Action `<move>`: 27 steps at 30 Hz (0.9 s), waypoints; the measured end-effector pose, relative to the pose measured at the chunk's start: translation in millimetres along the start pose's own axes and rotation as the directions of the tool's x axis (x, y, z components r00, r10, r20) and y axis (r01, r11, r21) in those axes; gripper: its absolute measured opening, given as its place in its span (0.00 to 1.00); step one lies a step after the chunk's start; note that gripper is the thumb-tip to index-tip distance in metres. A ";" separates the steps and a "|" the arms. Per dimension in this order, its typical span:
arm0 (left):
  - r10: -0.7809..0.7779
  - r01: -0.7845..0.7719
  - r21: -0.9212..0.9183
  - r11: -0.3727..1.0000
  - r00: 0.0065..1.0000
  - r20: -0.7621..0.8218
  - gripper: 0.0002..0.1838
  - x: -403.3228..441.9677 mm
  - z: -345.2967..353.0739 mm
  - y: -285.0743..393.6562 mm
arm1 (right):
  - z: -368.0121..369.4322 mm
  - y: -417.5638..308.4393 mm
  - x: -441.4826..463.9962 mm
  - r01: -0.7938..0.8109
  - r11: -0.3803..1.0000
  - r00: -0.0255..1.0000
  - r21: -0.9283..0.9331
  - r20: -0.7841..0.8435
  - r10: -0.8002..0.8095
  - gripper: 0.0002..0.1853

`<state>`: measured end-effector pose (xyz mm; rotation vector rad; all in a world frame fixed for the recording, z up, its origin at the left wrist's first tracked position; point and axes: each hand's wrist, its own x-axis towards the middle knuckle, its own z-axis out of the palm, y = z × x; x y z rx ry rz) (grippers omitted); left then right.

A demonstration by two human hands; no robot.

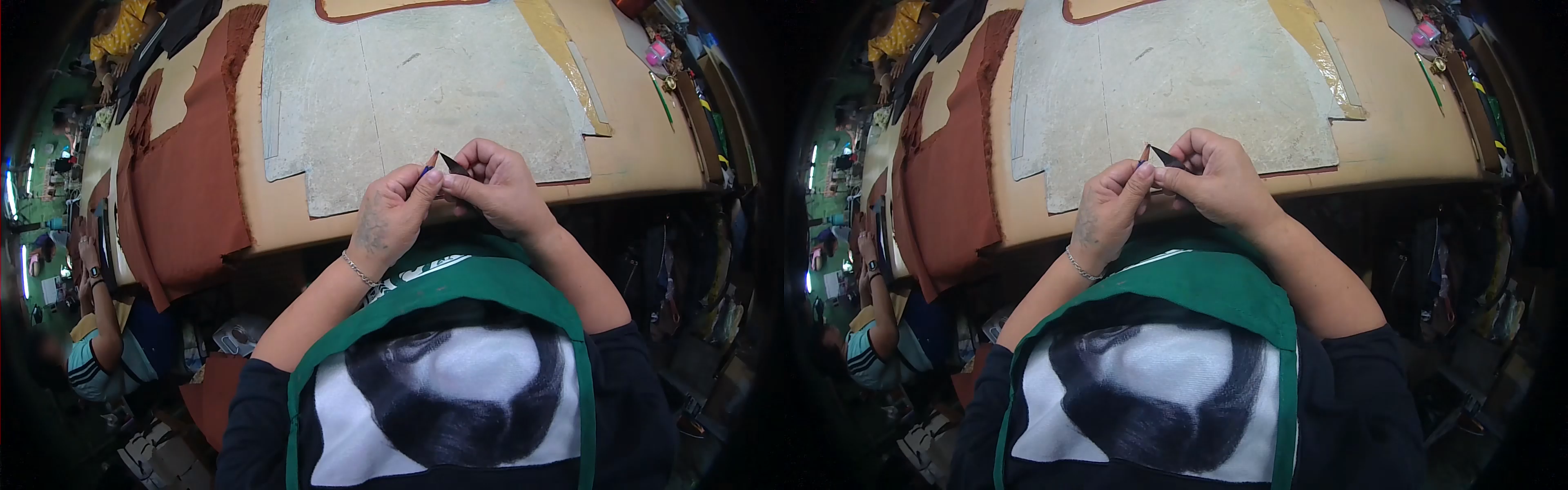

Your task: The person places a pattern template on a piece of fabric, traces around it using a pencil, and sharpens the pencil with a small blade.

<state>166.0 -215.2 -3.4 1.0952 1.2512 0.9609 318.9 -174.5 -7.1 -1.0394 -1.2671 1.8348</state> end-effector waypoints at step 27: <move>0.104 -0.112 0.096 0.989 0.991 0.087 0.18 2.0 -3.1 -1.7 | -1.4 1.4 3.6 0.080 0.996 0.996 -0.050 0.036 -0.078 0.10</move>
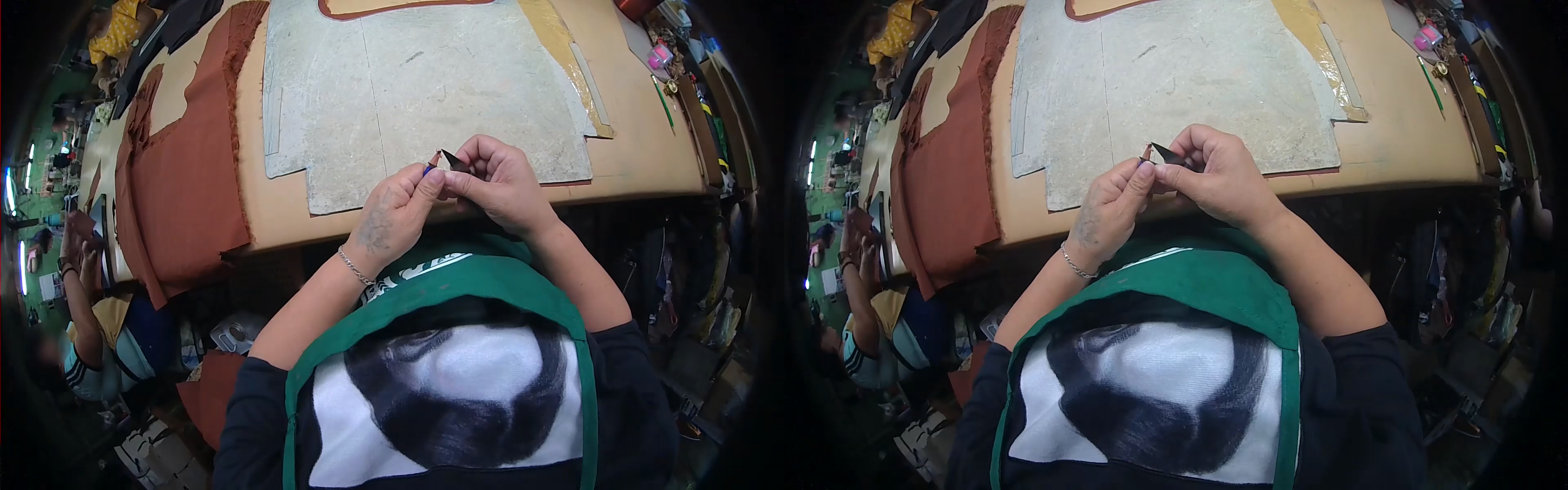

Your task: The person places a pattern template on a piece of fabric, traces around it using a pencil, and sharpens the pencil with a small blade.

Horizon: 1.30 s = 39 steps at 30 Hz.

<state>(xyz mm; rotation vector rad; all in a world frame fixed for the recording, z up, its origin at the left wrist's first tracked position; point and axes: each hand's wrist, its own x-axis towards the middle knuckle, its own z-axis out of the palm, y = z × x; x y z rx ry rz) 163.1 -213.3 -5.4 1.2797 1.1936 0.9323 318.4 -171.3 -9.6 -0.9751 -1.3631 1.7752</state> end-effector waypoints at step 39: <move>0.027 -0.025 0.180 0.983 1.000 -0.010 0.16 -3.6 -0.9 5.3 | 4.6 -8.3 -3.9 -0.095 0.995 0.995 0.017 -0.020 0.095 0.10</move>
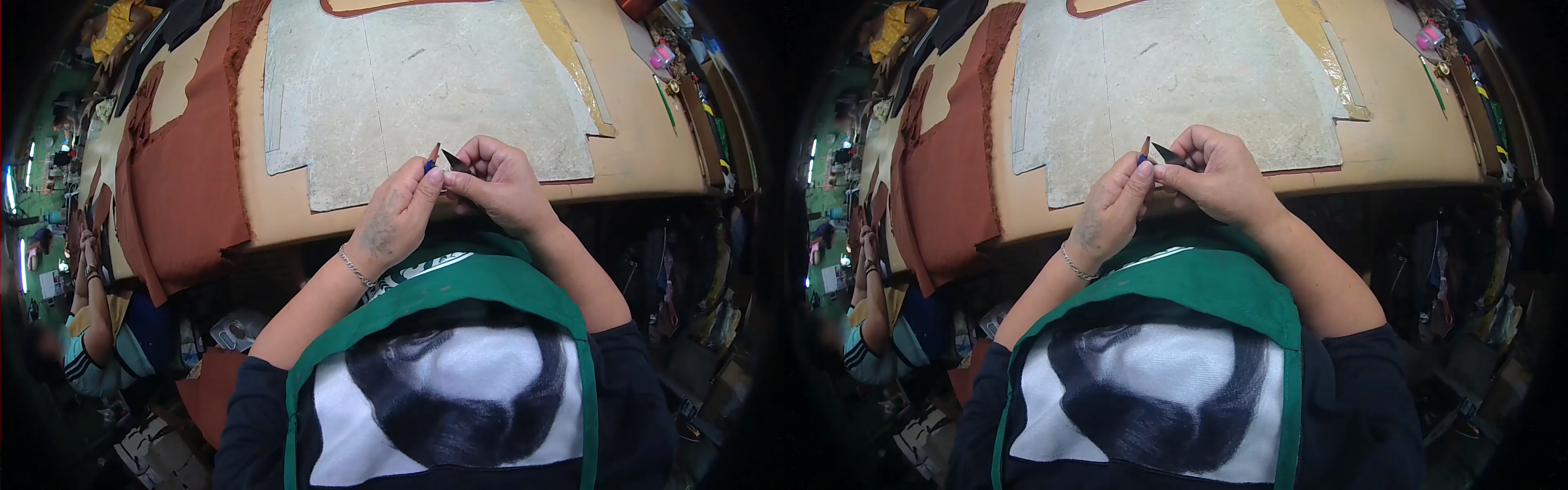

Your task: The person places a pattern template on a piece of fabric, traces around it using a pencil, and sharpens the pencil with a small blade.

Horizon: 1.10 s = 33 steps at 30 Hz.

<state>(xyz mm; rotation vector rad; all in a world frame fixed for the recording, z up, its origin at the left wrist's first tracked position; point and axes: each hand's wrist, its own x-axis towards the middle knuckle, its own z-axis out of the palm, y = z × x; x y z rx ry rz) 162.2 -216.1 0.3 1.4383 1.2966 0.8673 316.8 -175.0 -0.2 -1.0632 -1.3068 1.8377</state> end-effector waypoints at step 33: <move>-0.012 0.007 -0.124 0.992 0.999 -0.034 0.17 4.1 5.1 -12.6 | -1.3 1.6 0.5 0.057 0.998 0.998 0.021 0.001 -0.057 0.09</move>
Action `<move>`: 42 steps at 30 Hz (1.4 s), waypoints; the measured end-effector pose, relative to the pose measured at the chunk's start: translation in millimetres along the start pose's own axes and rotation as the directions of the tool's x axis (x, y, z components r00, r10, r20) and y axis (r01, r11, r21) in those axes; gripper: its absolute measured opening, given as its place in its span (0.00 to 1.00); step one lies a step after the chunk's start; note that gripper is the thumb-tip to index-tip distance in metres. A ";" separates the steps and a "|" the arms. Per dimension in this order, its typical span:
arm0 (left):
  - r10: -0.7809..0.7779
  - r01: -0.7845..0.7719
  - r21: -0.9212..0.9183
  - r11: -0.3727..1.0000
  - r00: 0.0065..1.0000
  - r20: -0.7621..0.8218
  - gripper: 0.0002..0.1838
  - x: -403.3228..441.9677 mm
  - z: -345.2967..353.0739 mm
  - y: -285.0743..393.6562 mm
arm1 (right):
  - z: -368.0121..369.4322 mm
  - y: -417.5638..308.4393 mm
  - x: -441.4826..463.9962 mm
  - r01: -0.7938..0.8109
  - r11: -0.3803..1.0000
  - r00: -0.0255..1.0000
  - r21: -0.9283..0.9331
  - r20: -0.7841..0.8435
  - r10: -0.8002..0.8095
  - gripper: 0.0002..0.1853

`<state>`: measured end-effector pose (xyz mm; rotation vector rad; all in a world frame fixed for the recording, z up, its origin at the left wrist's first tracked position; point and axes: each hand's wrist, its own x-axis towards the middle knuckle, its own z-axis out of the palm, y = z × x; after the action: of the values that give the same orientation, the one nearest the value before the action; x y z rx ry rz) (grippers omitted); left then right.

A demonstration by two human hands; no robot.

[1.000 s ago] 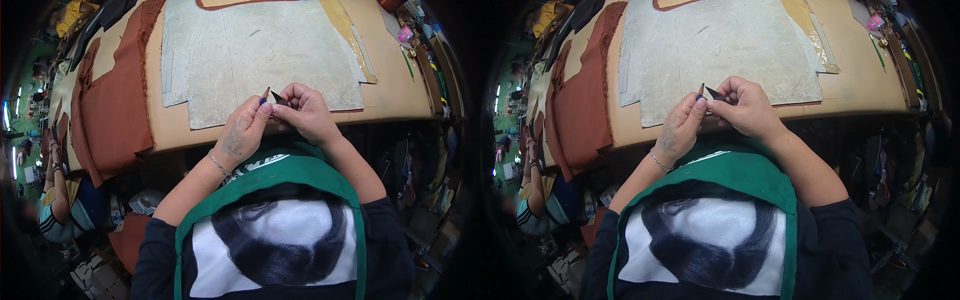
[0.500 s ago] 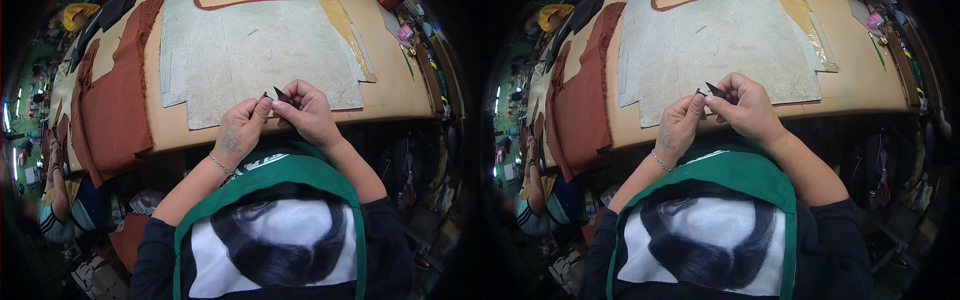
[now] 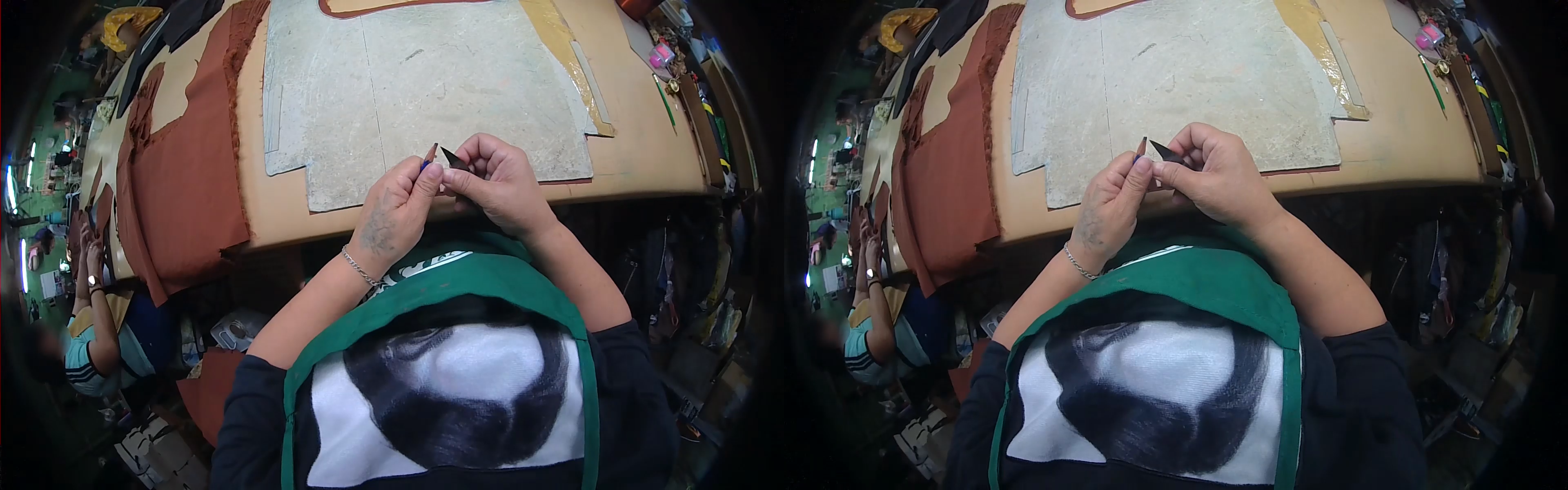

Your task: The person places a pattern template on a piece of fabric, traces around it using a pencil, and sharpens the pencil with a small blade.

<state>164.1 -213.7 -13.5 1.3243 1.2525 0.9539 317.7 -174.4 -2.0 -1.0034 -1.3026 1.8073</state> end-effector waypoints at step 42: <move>-0.358 0.519 -0.504 0.690 0.850 0.386 0.14 -4.0 -21.1 23.2 | -12.1 -28.7 13.7 0.279 0.810 0.959 -0.517 0.193 -0.207 0.11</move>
<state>146.8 -212.6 12.9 0.5722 0.8926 0.7022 324.5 -149.8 20.5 -0.9521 -1.9959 1.3449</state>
